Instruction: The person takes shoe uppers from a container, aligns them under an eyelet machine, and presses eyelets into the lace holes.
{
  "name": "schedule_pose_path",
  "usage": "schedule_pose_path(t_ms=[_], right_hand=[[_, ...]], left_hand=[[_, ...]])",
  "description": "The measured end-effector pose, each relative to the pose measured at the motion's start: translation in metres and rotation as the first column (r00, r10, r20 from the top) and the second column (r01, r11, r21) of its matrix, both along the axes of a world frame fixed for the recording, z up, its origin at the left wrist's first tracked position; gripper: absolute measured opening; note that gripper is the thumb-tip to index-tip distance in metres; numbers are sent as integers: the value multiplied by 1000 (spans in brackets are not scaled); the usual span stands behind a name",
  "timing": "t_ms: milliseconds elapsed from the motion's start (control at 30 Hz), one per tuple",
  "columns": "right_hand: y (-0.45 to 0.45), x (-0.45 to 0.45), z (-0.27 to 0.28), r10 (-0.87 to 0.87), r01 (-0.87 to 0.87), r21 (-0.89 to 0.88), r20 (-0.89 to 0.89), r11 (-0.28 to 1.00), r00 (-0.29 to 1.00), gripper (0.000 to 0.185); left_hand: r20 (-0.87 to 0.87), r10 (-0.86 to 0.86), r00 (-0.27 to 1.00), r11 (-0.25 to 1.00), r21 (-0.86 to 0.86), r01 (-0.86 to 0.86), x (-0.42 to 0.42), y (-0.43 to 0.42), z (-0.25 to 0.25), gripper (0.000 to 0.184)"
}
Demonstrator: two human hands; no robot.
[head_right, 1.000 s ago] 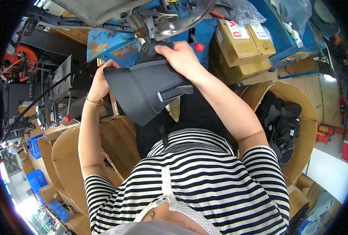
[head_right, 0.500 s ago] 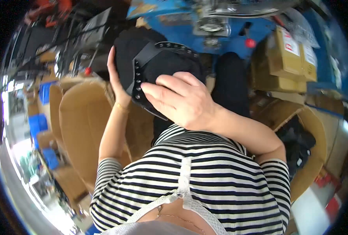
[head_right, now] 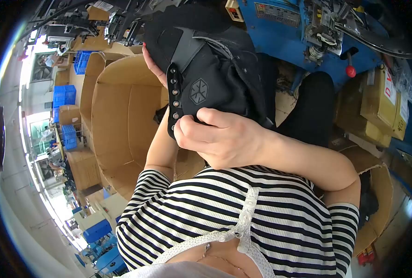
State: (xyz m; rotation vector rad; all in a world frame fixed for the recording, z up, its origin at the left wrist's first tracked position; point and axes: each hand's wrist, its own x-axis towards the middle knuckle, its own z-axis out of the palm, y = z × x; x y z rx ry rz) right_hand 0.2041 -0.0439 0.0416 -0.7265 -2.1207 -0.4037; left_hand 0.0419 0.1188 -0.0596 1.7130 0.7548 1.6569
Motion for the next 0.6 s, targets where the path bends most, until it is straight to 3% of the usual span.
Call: schedule_pose_path(t_ms=[133,233,267,300,333,367,433,500,600], right_hand=[[9,-6,-1,111,-114,-76,-50,991,993,26],[18,-15,-4,128,-152,-137,-170,979,977,32],[16,-10,4,120,-156,-207,-175,966,977,41],[14,-5,7,51,-83,-167,-188,982,981,36],[9,9,6,12,-51,-181,-211,982,977,42],[1,27,3,-50,3,-200,-228,980,972,49],[-24,77,-11,-218,162,-198,-304,967,927,43],[-68,141,-28,-496,442,-234,-284,866,821,36],[-159,220,-54,-865,844,-265,-336,467,373,26]], left_hand=[[-154,143,978,989,45,-138,-18,-7,-1,66],[316,153,936,919,-393,-18,-51,-1,10,42],[305,117,945,914,-406,18,-72,-2,17,40],[293,80,953,906,-419,53,-94,-2,24,41],[203,200,959,882,-463,-85,-75,-32,72,40],[76,234,969,879,-443,-178,-86,-38,81,40],[-243,333,911,848,-346,-402,-124,-50,73,40],[-516,375,770,786,-263,-559,-157,-67,44,40],[-816,265,513,680,-218,-700,-206,-88,-14,40]])
